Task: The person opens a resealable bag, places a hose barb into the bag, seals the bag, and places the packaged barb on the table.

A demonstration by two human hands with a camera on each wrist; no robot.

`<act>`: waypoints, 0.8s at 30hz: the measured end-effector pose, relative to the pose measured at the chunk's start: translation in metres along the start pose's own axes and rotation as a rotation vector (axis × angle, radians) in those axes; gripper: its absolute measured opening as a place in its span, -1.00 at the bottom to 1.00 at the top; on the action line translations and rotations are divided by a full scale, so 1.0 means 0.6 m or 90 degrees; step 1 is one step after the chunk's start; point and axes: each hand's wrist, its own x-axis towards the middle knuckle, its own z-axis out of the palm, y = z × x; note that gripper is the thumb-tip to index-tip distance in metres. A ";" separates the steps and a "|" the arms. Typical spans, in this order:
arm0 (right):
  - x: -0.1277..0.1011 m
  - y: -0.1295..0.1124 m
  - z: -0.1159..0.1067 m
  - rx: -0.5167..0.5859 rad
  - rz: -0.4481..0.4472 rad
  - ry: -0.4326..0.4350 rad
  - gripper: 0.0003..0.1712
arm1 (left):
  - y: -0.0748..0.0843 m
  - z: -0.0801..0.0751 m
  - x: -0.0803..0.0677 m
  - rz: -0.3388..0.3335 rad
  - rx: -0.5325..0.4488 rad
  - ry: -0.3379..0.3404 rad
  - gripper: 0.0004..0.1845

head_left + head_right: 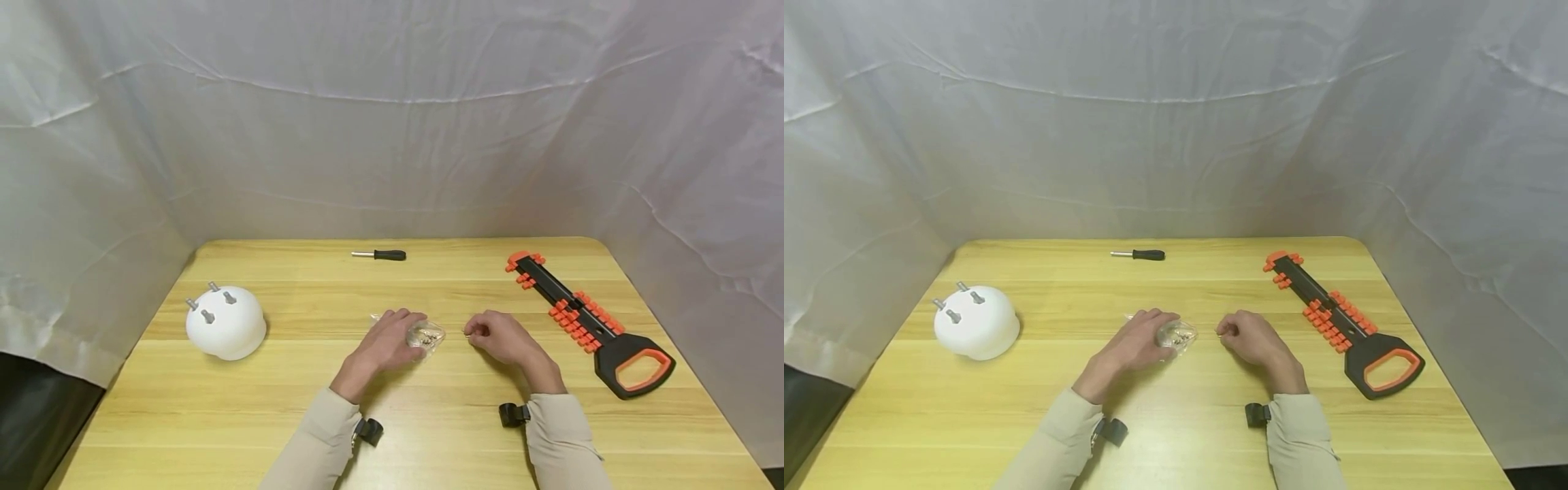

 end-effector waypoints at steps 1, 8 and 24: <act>0.000 0.000 0.000 -0.001 -0.002 0.000 -0.92 | 0.000 0.000 0.000 0.000 -0.001 0.000 -0.29; -0.002 -0.002 -0.001 -0.005 0.018 0.002 -0.96 | 0.001 0.001 -0.001 -0.002 -0.002 0.002 -0.28; -0.001 -0.006 0.002 -0.004 0.036 -0.008 -0.93 | 0.001 -0.001 -0.002 0.009 -0.005 0.007 -0.29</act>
